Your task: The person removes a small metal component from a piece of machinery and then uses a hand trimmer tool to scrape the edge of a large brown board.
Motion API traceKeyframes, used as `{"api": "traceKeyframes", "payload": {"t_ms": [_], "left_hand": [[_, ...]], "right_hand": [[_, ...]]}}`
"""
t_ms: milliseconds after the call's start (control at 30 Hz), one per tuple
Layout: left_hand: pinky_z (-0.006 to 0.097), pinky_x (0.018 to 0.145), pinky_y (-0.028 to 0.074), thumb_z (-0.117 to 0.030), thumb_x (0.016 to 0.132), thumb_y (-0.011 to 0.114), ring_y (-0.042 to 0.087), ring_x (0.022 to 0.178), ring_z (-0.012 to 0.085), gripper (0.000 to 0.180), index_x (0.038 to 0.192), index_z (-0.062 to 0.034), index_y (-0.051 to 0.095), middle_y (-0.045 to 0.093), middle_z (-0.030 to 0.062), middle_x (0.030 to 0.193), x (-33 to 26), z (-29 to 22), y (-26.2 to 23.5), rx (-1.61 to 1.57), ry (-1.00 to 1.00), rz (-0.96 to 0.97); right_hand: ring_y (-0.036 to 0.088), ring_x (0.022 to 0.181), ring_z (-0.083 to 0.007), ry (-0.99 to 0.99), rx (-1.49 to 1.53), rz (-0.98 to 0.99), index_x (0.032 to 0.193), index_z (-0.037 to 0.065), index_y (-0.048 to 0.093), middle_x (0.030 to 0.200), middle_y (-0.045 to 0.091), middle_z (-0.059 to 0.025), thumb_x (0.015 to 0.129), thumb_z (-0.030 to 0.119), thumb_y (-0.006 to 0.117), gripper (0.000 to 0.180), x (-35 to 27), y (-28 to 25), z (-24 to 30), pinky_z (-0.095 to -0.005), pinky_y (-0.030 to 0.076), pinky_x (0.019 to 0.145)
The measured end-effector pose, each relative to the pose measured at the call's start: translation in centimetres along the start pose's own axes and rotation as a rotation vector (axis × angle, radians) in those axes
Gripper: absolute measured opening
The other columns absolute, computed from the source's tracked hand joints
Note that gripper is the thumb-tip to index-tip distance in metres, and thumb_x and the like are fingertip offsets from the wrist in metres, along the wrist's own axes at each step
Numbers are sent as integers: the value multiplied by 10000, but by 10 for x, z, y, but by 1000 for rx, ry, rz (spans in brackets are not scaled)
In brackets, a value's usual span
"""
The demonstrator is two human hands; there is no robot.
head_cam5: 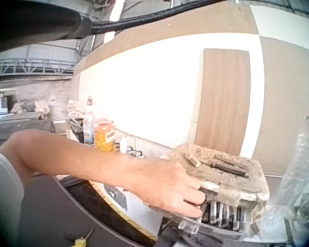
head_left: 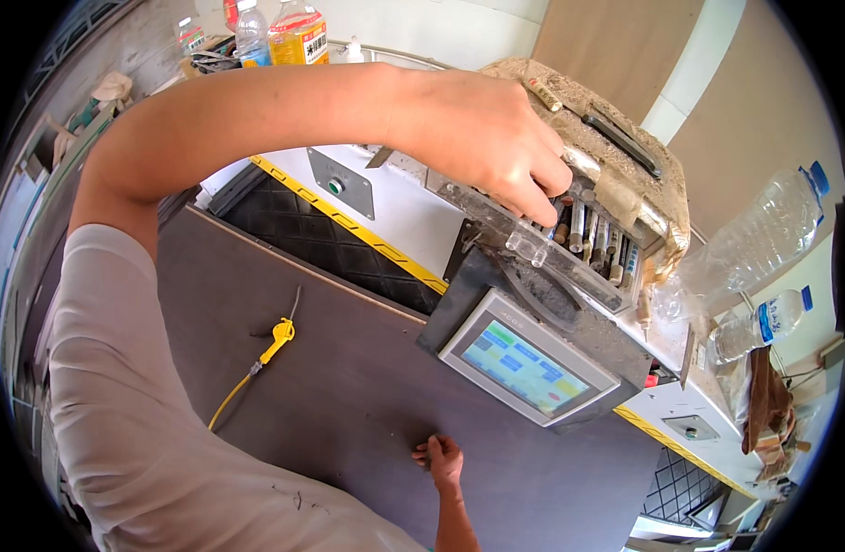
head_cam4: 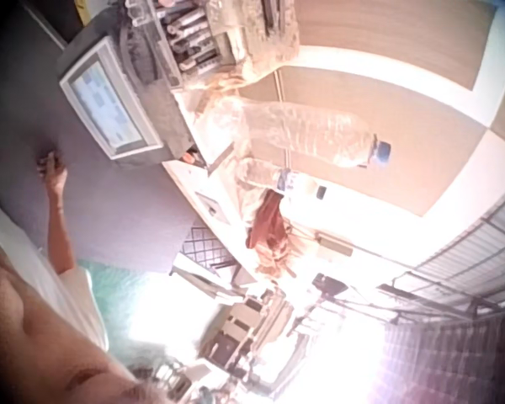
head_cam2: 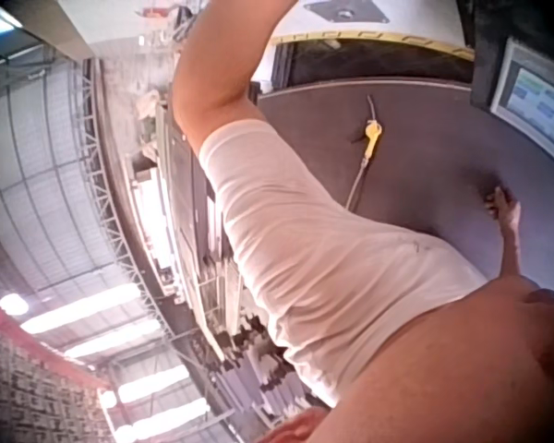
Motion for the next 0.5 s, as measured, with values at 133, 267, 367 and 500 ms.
{"api": "traceKeyframes", "payload": {"t_ms": [133, 267, 367, 500], "left_hand": [[321, 517, 484, -95, 803, 699, 609, 872, 169, 295, 1095, -134, 716, 627, -26, 962, -6, -3, -1, 30, 9, 48], [318, 539, 500, -100, 815, 710, 617, 863, 178, 288, 1103, -116, 718, 647, -19, 979, -9, 0, 2, 15, -5, -15], [316, 560, 515, -108, 842, 732, 634, 859, 186, 241, 1083, -106, 727, 682, -10, 1031, -15, 0, 1, -8, -17, -92], [322, 582, 534, -128, 865, 777, 660, 859, 190, 192, 1052, -97, 745, 726, 11, 1118, -15, -3, -4, -66, -40, -185]], "right_hand": [[757, 714, -249, -1, -5, 6, 1100, -76, 628, 896, 735, -172, 1035, 181, 633, 265, -1, 5, 2, -339, 613, 595], [758, 711, -247, -19, 12, 9, 1095, -74, 630, 893, 737, -169, 1034, 186, 640, 267, 1, 2, -2, -338, 609, 589], [757, 710, -251, -3, 27, 7, 1100, -75, 631, 891, 736, -169, 1034, 183, 641, 266, 3, 5, -3, -338, 608, 588], [756, 711, -253, -4, 21, 0, 1106, -83, 627, 905, 735, -172, 1035, 177, 637, 269, 0, 5, -1, -338, 607, 594]]}}
Point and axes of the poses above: each hand's wrist, its own x-axis towards the middle knuckle, its own y-axis out of the palm, z = x × y, the point moved 4 cm from there along x, towards the middle knuckle
